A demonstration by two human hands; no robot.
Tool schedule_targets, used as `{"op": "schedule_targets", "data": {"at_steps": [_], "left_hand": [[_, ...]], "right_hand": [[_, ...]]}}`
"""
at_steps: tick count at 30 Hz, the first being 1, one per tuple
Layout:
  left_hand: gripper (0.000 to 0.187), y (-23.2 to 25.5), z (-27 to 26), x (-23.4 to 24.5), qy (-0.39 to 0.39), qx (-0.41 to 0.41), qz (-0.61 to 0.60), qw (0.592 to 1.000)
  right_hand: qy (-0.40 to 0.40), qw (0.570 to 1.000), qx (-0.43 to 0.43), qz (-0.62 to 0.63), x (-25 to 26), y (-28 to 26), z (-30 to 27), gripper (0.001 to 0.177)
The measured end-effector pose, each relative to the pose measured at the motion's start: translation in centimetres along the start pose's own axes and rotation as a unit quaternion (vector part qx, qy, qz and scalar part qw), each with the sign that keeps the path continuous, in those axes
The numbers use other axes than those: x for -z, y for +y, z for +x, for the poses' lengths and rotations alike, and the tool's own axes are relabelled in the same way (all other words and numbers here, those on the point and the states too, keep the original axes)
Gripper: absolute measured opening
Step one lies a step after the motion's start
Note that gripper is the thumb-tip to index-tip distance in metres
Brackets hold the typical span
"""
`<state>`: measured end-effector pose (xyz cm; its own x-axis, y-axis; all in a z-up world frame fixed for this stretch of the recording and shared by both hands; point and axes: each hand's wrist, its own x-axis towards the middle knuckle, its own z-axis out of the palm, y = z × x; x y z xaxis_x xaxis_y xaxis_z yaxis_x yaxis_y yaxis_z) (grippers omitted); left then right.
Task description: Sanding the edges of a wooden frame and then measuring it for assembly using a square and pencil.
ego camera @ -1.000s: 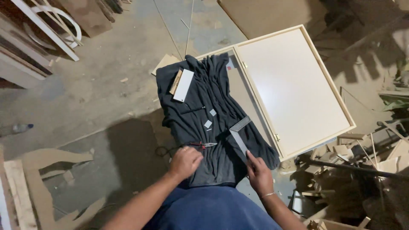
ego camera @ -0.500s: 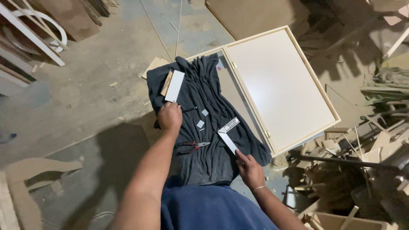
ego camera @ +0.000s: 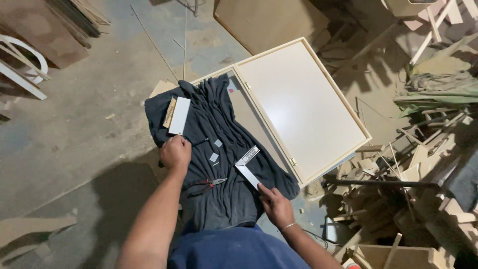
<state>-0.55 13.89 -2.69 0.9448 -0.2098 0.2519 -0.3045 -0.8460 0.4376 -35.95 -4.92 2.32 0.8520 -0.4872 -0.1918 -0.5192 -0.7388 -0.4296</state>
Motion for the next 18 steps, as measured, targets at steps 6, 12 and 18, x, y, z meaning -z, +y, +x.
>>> {"op": "schedule_targets", "data": {"at_steps": [6,12,18], "left_hand": [[0.006,3.3,0.5,2.1,0.035,-0.071,-0.127,0.989],[0.016,10.9,6.0,-3.8,-0.043,-0.193,-0.194,0.961],[0.002,15.8,11.8,-14.8,-0.061,-0.322,-0.217,0.92]], "right_hand": [[0.003,1.0,-0.005,-0.004,-0.5,0.7,0.2,0.049],[-0.052,0.997,-0.056,-0.002,0.0,0.4,0.7,0.053],[-0.025,0.999,-0.023,-0.019,-0.1,0.4,0.6,0.054]]}}
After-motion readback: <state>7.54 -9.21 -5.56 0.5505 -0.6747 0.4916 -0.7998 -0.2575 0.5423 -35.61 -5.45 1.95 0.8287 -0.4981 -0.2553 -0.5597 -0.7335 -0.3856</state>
